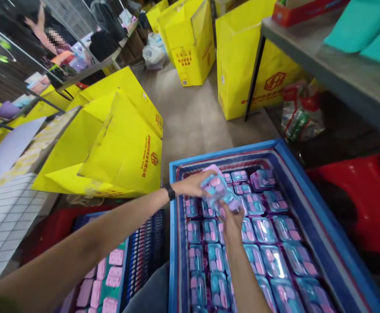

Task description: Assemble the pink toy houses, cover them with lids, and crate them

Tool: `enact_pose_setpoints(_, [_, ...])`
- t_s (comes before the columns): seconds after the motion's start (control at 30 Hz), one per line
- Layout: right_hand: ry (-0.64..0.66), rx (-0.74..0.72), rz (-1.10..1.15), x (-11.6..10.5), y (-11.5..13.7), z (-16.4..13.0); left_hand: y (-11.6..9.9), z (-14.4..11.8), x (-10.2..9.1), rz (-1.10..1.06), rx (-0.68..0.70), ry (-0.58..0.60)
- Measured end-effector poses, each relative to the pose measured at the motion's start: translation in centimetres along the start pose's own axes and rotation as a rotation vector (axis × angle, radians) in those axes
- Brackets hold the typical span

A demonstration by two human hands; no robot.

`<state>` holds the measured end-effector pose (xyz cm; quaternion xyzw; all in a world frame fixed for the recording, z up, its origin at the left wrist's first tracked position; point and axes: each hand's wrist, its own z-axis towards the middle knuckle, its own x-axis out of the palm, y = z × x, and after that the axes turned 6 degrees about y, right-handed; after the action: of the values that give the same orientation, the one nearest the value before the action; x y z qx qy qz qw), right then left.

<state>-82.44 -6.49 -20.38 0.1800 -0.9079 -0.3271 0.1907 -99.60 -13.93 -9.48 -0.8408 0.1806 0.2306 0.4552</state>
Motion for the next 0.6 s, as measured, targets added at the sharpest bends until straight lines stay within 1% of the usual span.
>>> enact_pose_setpoints(0.03, [0.011, 0.008, 0.017, 2.3, -0.9, 1.9, 2.2, 1.0, -1.5, 0.019, -0.005, 0.018])
enact_pose_setpoints(0.1, [0.034, 0.007, 0.051, 5.7, -3.0, 5.1, 6.2, 3.0, -3.6, 0.053, -0.019, 0.071])
enact_pose_setpoints(0.13, [0.043, 0.006, 0.065, 6.9, -4.1, 6.3, 7.8, 3.9, -4.2, 0.069, -0.029, 0.104])
enact_pose_setpoints(0.2, [0.041, 0.015, 0.079, 8.4, -6.2, 8.2, 10.5, 5.5, -4.6, 0.098, -0.049, 0.178])
enact_pose_setpoints(0.27, [0.017, 0.037, 0.08, 9.1, -8.2, 9.4, 12.5, 6.8, -4.2, 0.125, -0.066, 0.244])
enact_pose_setpoints(0.37, [-0.028, 0.063, 0.073, 9.5, -10.4, 10.5, 14.7, 8.1, -3.2, 0.151, -0.087, 0.312])
enact_pose_setpoints(0.47, [-0.046, 0.097, 0.053, 9.9, -11.7, 11.4, 16.3, 9.0, -2.3, 0.164, -0.122, 0.35])
enact_pose_setpoints(0.6, [-0.05, 0.178, -0.032, 10.7, -12.8, 13.1, 17.8, 9.8, -1.2, 0.167, -0.163, 0.366])
